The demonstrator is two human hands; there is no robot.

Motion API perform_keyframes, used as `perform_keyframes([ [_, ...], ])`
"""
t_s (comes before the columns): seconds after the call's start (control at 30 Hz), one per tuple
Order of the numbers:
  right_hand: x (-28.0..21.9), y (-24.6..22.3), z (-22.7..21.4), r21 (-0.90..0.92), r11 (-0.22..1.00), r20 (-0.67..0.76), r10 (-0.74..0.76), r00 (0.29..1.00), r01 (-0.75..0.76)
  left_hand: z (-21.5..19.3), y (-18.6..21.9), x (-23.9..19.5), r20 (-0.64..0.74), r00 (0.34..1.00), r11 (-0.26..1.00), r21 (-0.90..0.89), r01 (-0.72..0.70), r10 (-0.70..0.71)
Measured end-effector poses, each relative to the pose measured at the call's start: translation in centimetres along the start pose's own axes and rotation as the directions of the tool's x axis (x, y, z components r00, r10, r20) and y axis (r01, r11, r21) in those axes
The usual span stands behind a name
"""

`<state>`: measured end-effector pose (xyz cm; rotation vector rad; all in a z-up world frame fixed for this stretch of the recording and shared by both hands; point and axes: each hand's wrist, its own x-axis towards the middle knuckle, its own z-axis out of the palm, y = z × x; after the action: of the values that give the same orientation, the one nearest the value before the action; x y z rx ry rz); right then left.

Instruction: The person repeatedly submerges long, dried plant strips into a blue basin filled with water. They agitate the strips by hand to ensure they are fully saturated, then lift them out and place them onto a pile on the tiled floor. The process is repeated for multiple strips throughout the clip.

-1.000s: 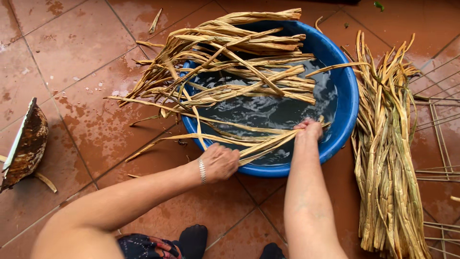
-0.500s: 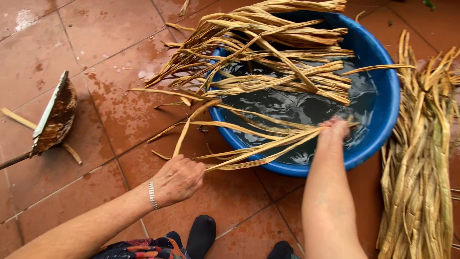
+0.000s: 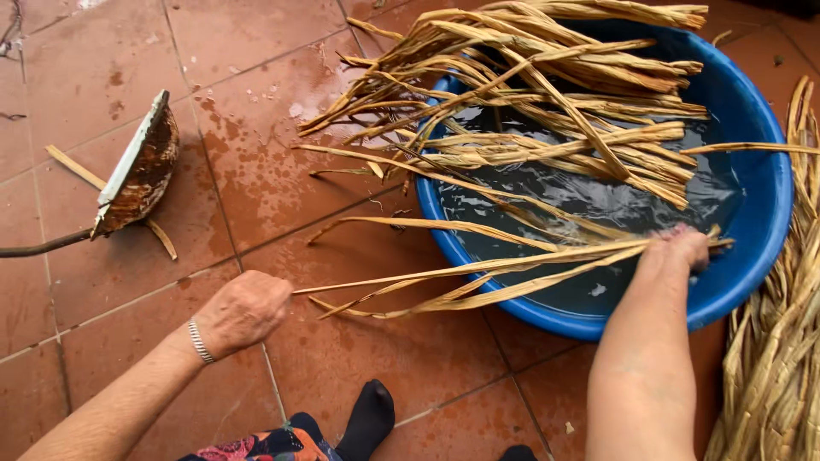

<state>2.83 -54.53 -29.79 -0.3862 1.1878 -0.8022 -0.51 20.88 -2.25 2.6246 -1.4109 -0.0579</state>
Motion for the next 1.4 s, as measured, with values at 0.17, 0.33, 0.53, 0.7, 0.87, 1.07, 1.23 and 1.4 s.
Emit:
perform_keyframes([
  [0.17,0.9,0.2,-0.6,0.015,0.999,-0.045,-0.051,0.998,0.052,1.5,-5.0,-3.0,0.107,0.989,0.982,0.168,0.081,-0.100],
  [0.33,1.6,0.6,-1.0,-0.040,0.989,-0.141,-0.145,0.979,0.141,0.7,-11.7,-5.0,0.211,0.866,0.843,0.418,0.339,-0.453],
  [0.53,0.2,0.0,-1.2,0.032,0.989,-0.118,-0.140,0.983,0.145,-2.7,-17.7,-4.8,0.146,0.601,0.485,0.749,0.452,-0.786],
  [0.7,-4.3,-0.5,-0.9,-0.021,0.999,0.057,-0.040,0.998,0.041,-2.6,-12.1,4.3,-0.119,0.811,0.735,0.362,0.573,-0.573],
  [0.87,-9.2,-5.3,0.5,-0.004,0.992,0.306,-0.119,0.944,0.127,1.4,-0.4,21.0,-0.230,0.973,0.992,-0.121,-0.039,0.010],
  [1.07,-15.6,-18.2,4.0,-0.064,0.923,0.493,-0.301,0.816,0.380,7.3,11.0,37.7,0.200,0.980,0.920,-0.385,0.072,0.007],
  [1.23,-19.0,-26.6,4.2,-0.039,0.923,0.409,-0.335,0.849,0.383,15.3,12.5,41.9,0.454,0.884,0.750,-0.622,0.225,0.111],
  [1.4,-14.8,-28.2,1.5,0.098,0.813,0.173,-0.582,0.794,0.574,19.5,12.4,40.7,0.499,0.792,0.595,-0.773,0.222,0.353],
])
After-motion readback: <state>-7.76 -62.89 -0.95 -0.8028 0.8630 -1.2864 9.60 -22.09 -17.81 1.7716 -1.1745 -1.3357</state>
